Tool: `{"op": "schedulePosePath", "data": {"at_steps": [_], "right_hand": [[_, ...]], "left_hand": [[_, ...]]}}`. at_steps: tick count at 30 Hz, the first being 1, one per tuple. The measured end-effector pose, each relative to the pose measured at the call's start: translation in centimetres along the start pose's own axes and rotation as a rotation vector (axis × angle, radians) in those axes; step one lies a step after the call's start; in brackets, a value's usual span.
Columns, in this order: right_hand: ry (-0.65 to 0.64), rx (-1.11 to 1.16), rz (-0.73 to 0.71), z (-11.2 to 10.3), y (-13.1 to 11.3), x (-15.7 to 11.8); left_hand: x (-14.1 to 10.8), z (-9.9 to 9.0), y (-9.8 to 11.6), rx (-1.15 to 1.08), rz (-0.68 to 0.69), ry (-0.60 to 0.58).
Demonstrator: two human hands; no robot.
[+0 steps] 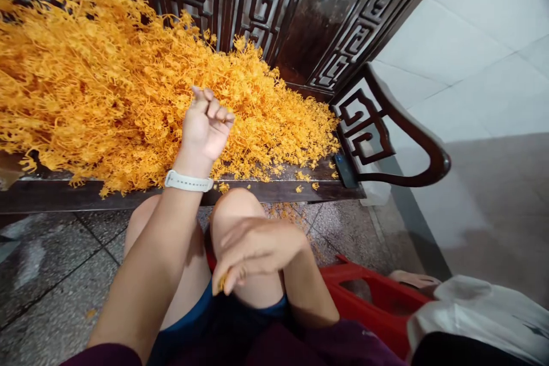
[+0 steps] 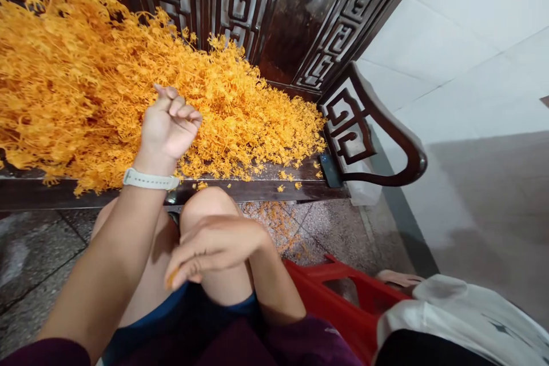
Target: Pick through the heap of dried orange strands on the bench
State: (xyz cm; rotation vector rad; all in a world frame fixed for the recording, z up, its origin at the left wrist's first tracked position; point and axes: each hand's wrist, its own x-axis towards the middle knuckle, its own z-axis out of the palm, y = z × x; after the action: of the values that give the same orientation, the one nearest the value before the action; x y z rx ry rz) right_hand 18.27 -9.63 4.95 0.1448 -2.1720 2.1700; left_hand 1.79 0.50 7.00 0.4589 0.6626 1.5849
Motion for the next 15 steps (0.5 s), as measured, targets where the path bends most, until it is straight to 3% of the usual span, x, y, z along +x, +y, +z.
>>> {"op": "schedulePosePath", "data": {"at_steps": [1,2,4,5,7,8,10,12,15], "right_hand": [[-0.131,0.021,-0.013,0.0,0.0,-0.5],[-0.132,0.078,-0.058,-0.2,0.1,-1.2],[0.085,0.258,-0.203,-1.1,0.5,-2.9],[0.361,0.401,-0.32,-1.7,0.8,-3.9],[0.707,0.553,-0.433,-2.8,1.5,-5.5],[0.978,0.726,-0.468,-3.2,1.9,-6.1],[1.32,1.034,-0.413,-3.4,2.8,-7.0],[1.396,1.139,-0.34,-2.7,3.8,-7.5],[1.365,1.134,-0.312,-0.7,4.3,-8.3]], "left_hand": [[0.1,-0.2,0.5,0.01,-0.008,-0.017],[-0.1,-0.3,0.9,0.025,-0.031,-0.05],[-1.2,0.0,0.8,0.068,-0.077,-0.151],[-1.8,0.3,0.4,0.094,-0.08,-0.214],[-3.1,0.9,-0.7,0.182,-0.056,-0.37],[-3.6,1.1,-1.2,0.254,-0.051,-0.45],[-4.2,1.5,-2.2,0.46,-0.051,-0.59],[-4.7,1.7,-2.8,0.782,0.007,-0.682],[-5.6,2.1,-3.4,1.426,0.179,-0.851]]}}
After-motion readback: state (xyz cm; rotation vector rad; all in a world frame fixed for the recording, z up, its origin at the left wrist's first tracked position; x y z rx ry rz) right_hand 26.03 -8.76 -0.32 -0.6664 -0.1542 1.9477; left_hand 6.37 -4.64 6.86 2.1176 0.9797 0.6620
